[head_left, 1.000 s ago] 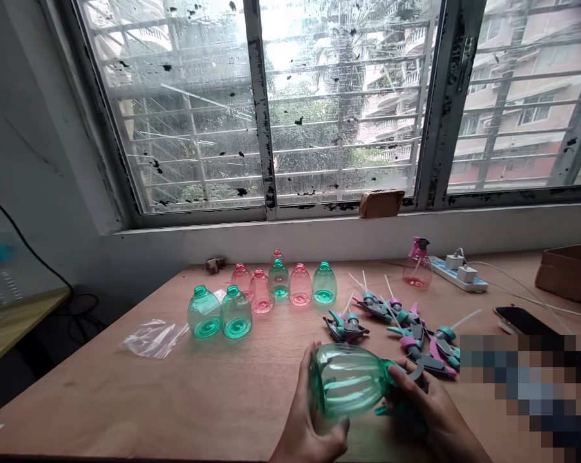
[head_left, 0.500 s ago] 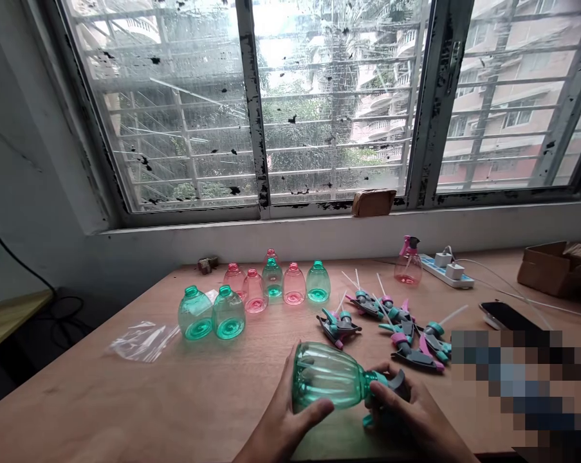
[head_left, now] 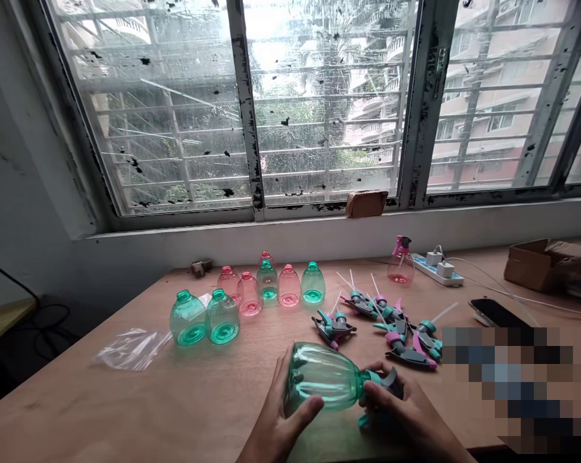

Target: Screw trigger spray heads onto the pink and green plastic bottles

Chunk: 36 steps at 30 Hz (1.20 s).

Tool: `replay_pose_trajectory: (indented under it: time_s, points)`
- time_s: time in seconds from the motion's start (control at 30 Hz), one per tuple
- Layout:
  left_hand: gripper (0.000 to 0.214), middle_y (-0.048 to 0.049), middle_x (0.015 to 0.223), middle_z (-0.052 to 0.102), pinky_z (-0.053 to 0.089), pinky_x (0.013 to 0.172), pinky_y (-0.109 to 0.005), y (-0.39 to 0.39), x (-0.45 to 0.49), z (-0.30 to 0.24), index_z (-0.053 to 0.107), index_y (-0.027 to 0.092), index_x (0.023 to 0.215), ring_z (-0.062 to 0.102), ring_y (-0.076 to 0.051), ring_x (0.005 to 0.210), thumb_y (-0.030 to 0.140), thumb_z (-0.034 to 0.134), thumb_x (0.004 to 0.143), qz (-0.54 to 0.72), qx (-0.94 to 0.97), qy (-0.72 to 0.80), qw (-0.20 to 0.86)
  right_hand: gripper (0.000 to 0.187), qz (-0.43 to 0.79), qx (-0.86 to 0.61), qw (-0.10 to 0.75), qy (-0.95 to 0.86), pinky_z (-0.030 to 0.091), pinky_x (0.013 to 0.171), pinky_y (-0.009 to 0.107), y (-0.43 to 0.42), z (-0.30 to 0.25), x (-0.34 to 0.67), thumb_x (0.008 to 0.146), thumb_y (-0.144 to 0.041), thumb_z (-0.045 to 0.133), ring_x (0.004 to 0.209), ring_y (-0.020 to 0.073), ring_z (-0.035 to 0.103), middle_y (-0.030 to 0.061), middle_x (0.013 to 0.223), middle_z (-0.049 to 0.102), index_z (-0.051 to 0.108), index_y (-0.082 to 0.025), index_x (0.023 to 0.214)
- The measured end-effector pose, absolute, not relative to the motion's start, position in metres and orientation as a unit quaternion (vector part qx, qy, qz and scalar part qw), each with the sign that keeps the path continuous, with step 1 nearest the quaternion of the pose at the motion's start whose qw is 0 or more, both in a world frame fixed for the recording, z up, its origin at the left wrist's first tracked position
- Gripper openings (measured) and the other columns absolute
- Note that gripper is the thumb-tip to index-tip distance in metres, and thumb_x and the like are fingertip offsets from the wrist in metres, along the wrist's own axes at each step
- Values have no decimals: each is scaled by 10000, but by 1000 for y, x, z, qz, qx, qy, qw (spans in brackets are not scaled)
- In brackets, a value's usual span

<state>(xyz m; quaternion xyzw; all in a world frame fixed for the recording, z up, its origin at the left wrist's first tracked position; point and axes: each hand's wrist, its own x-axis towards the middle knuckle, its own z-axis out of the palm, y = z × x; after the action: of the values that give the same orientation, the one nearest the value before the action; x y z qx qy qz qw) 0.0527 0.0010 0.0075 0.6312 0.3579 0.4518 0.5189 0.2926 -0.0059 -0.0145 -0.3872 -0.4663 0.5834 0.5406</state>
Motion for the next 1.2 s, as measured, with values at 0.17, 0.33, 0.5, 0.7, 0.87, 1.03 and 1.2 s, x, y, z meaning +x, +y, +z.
replay_pose_trajectory:
  time_s: [0.17,0.33,0.5,0.7,0.87,1.03,1.2]
  points:
    - [942,-112,1610,314,147,1238,-471,0,53,2,200,273,1552,268,-315,1489,436,751,805,464,642,354,497,466,551,-415,536,-487,553,539,307,-4,-14,293,692,-518,828,549,183,664,0,650,709,634,-169,934]
    - [908,-155,1622,300,140,1233,-511,1,50,1,200,206,1554,241,-342,1497,551,656,848,456,621,400,497,472,544,-396,538,-508,480,514,248,-2,-20,294,652,-456,872,553,152,619,-26,659,677,639,-180,956]
    - [803,-151,1481,531,321,1161,-513,8,52,4,420,172,1458,433,-398,1386,699,507,859,463,600,365,541,437,540,-401,538,-508,506,532,260,-2,-23,294,649,-430,881,586,154,624,-10,741,682,676,-172,937]
    - [722,-120,1448,576,424,1107,-412,-2,55,16,438,213,1446,487,-352,1361,488,707,835,485,573,393,531,411,551,-408,537,-492,534,536,272,-4,-15,293,675,-454,862,566,160,644,-12,668,693,669,-167,896]
    - [855,-72,1544,467,375,1141,-418,-7,56,10,299,333,1514,426,-319,1417,457,754,801,492,579,335,557,443,586,-390,551,-448,552,537,287,-4,-17,294,695,-471,850,554,162,654,-10,642,720,607,-179,924]
    - [952,-148,1610,326,269,1192,-481,-3,54,1,150,242,1550,405,-348,1423,557,681,826,475,584,350,558,445,575,-389,543,-472,563,543,294,-1,-20,294,690,-479,851,566,168,669,7,669,727,625,-163,908]
    - [828,-150,1560,417,187,1214,-519,3,52,0,283,197,1511,292,-378,1471,584,618,860,464,606,371,529,446,559,-397,537,-492,588,547,326,-1,-20,294,691,-499,840,569,190,686,17,679,725,635,-159,894]
